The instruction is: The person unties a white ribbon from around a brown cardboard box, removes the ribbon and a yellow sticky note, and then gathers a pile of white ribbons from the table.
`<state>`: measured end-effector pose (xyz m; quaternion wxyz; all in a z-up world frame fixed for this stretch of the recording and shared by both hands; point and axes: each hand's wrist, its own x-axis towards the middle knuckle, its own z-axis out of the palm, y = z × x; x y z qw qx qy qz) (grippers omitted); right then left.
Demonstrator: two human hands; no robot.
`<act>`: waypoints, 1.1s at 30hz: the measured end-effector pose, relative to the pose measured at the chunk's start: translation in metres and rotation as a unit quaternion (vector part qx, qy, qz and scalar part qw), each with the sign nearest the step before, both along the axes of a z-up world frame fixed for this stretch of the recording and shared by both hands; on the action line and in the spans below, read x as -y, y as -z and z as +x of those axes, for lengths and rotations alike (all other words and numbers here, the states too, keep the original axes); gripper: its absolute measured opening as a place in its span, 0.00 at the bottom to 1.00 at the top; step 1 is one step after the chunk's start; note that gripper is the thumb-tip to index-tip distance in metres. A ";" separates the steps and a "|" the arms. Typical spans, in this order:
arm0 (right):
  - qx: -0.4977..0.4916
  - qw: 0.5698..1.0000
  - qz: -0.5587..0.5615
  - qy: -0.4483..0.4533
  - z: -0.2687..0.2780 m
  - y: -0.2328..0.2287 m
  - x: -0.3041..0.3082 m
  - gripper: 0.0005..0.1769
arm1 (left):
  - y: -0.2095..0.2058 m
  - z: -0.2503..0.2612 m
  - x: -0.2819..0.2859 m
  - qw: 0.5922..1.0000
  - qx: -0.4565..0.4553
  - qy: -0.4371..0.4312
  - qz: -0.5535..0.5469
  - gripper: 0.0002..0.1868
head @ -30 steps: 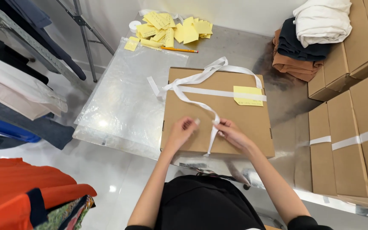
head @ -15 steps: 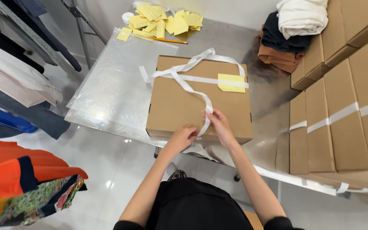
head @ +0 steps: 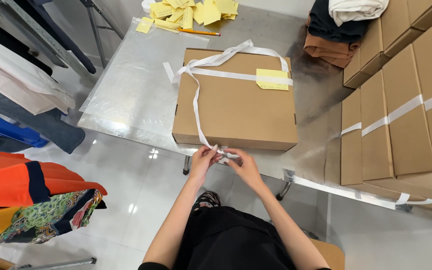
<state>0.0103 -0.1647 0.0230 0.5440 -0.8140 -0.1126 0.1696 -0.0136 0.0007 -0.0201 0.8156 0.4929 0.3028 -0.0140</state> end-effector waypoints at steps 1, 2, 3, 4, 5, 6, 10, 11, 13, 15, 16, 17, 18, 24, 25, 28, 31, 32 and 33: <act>0.001 1.000 0.000 0.000 0.001 0.000 0.000 0.22 | -0.001 0.000 -0.001 1.000 0.001 0.000 0.000 0.15; 0.028 1.000 -0.010 -0.008 0.000 0.001 -0.002 0.22 | -0.001 -0.002 -0.004 1.000 -0.001 0.000 -0.010 0.15; 0.055 0.998 -0.021 -0.016 0.000 0.001 -0.005 0.21 | -0.002 -0.003 -0.007 1.000 -0.004 0.000 -0.021 0.15; 0.055 0.998 -0.020 -0.015 0.003 0.007 -0.006 0.21 | 0.003 -0.002 -0.010 1.000 -0.004 0.001 -0.020 0.15; 0.079 0.996 -0.022 -0.020 0.006 0.012 -0.009 0.17 | 0.007 0.000 -0.013 1.000 -0.004 -0.001 -0.022 0.15; 0.105 0.994 -0.023 -0.024 0.010 0.015 -0.012 0.12 | 0.010 0.005 -0.018 1.000 -0.002 -0.001 -0.023 0.14; 0.140 0.988 -0.049 -0.032 0.021 0.032 -0.017 0.07 | 0.001 0.007 -0.024 1.000 0.005 0.010 0.017 0.13; 0.140 0.988 -0.046 -0.038 0.024 0.041 -0.019 0.06 | 0.002 0.008 -0.026 0.999 0.006 0.013 0.035 0.12; 0.139 0.988 -0.045 -0.040 0.025 0.051 -0.020 0.05 | 0.007 0.009 -0.028 0.998 0.006 0.021 0.051 0.11; 0.106 0.994 -0.017 -0.036 0.025 0.052 -0.024 0.03 | 0.014 0.013 -0.028 0.997 0.023 0.032 0.064 0.11; 0.108 0.993 -0.019 -0.034 0.026 0.053 -0.025 0.03 | 0.008 0.013 -0.028 0.997 0.024 0.034 0.063 0.11; 0.082 0.996 0.025 -0.007 0.026 0.055 -0.025 0.03 | 0.003 0.012 -0.027 0.995 0.045 0.057 0.070 0.12; 0.053 0.996 0.069 0.019 0.022 0.057 -0.027 0.03 | -0.002 0.008 -0.027 0.992 0.063 0.079 0.078 0.14; 0.064 0.981 0.165 0.075 0.035 -0.054 -0.044 0.03 | -0.058 0.022 -0.035 0.957 0.155 0.171 0.177 0.13; 0.066 0.981 0.165 0.075 0.039 -0.069 -0.048 0.03 | -0.071 0.029 -0.035 0.956 0.157 0.171 0.177 0.13; 0.068 0.968 0.218 0.105 0.056 -0.100 -0.056 0.01 | -0.107 0.050 -0.037 0.952 0.170 0.172 0.188 0.13; 0.030 0.963 0.215 0.158 0.073 -0.104 -0.057 0.08 | -0.122 0.062 -0.040 0.955 0.167 0.139 0.200 0.10; 0.020 0.966 0.204 0.157 0.074 -0.110 -0.058 0.10 | -0.122 0.065 -0.040 0.961 0.180 0.124 0.169 0.10; 0.009 0.969 0.193 0.156 0.075 -0.115 -0.058 0.13 | -0.121 0.068 -0.040 0.966 0.192 0.108 0.139 0.11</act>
